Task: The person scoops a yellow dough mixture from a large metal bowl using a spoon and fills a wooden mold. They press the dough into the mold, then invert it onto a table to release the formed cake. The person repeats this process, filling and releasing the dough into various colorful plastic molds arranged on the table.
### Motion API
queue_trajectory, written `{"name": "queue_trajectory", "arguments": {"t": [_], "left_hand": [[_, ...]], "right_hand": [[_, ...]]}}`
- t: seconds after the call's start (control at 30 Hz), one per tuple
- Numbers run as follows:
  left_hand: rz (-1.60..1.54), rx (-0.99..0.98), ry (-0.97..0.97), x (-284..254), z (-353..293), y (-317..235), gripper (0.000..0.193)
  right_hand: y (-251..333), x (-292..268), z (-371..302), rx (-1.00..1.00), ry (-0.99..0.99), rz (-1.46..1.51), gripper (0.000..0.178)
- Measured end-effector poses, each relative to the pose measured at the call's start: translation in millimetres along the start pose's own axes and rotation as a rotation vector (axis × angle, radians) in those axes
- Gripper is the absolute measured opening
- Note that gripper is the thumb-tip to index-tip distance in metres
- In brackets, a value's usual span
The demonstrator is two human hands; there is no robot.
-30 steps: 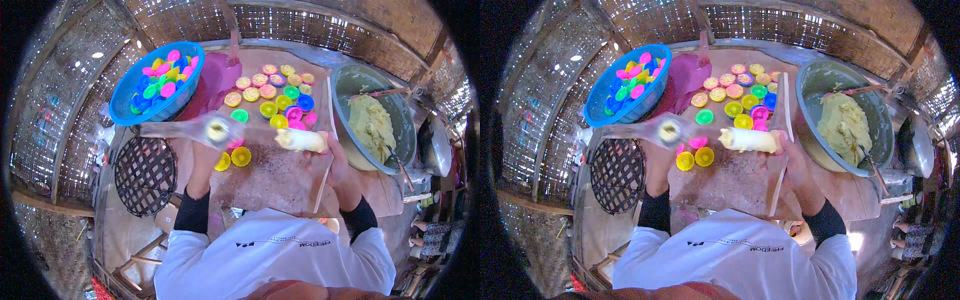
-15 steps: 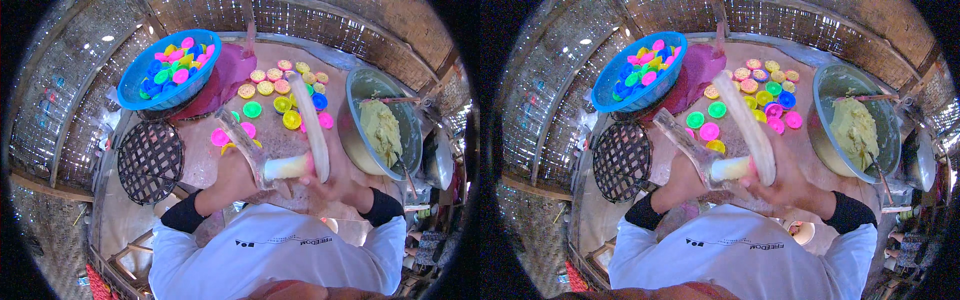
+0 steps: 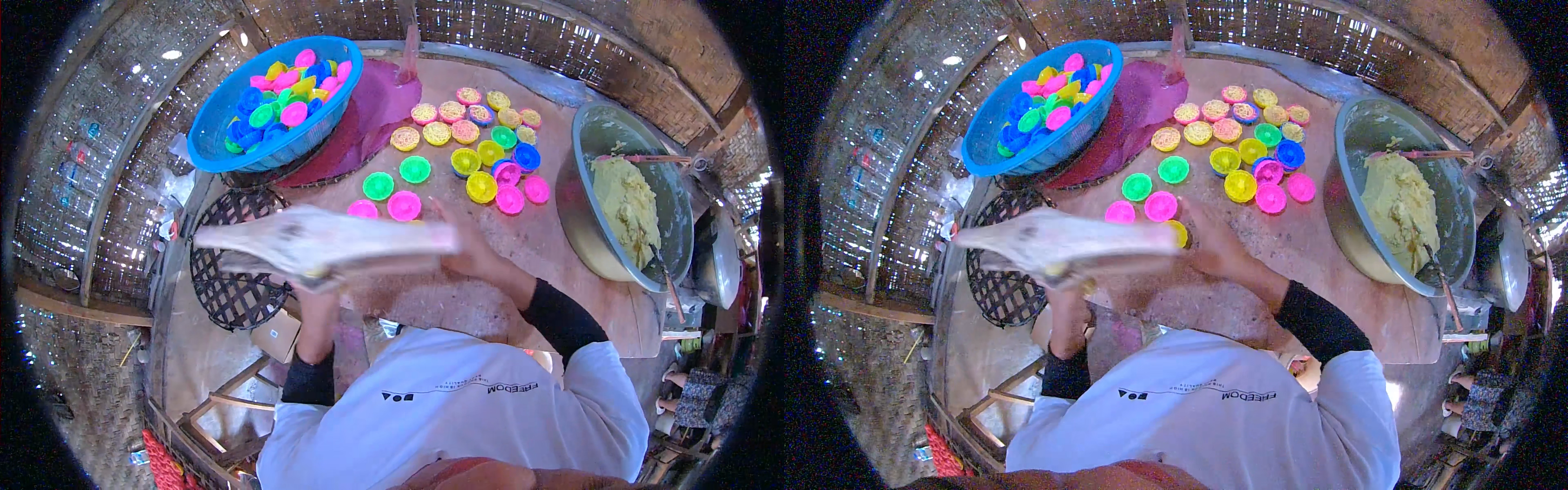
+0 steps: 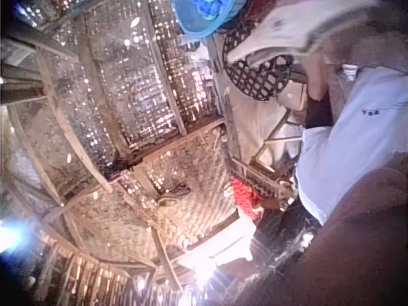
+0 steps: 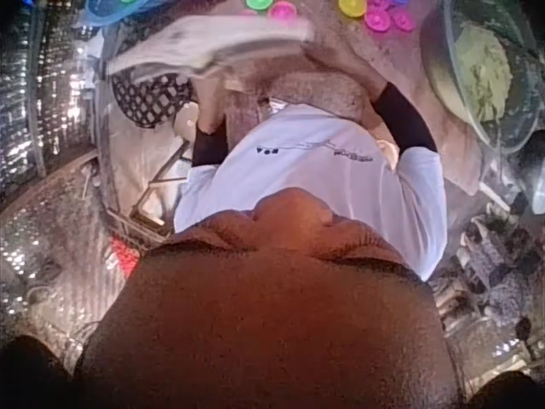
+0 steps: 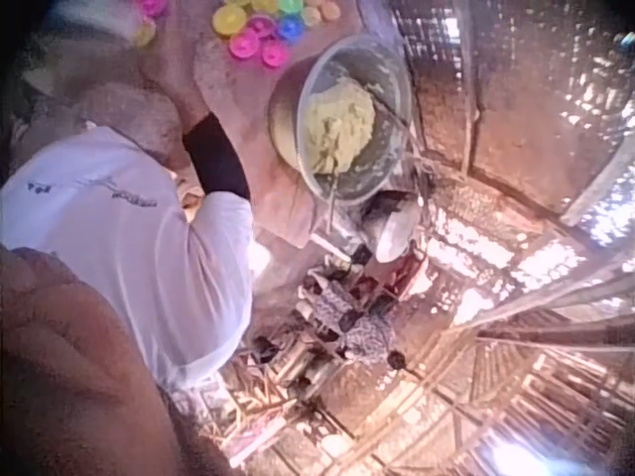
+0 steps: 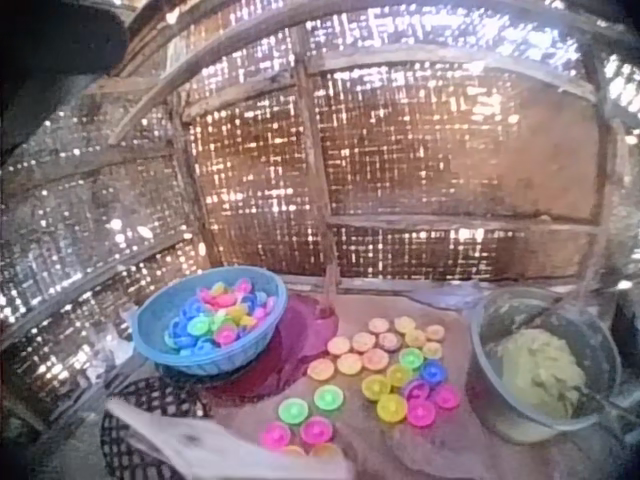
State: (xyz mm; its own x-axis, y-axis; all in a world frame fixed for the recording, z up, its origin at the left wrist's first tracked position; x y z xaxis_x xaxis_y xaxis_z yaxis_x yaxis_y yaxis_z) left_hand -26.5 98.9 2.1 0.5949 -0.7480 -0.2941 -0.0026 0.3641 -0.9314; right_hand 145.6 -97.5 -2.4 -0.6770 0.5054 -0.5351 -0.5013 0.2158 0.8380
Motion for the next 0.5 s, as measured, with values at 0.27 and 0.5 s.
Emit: {"name": "queue_trajectory", "arguments": {"t": [0.27, 0.5], "left_hand": [[-0.323, -0.162, -0.313, -43, -10, 2, 0.034], [-0.160, -0.173, 0.154, 58, -2, -27, 0.034]], "right_hand": [[-4, 20, 3, -0.004, -0.099, -0.274, 0.085], [-29, -26, -85, 0.073, 0.099, -0.295, 0.077]]}}
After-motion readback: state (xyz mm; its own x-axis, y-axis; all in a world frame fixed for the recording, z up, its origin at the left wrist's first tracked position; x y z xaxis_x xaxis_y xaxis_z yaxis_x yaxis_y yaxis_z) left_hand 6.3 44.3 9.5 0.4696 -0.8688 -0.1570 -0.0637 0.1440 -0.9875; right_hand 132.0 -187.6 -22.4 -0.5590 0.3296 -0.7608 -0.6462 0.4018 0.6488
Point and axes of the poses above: each hand's wrist, its own z-axis towards the middle knuckle, its own x-axis out of the palm, y = z × x, the point moved 10 cm from there along z, towards the middle knuckle, and after that the axes turned 6 degrees about y, right-handed, at the moved point
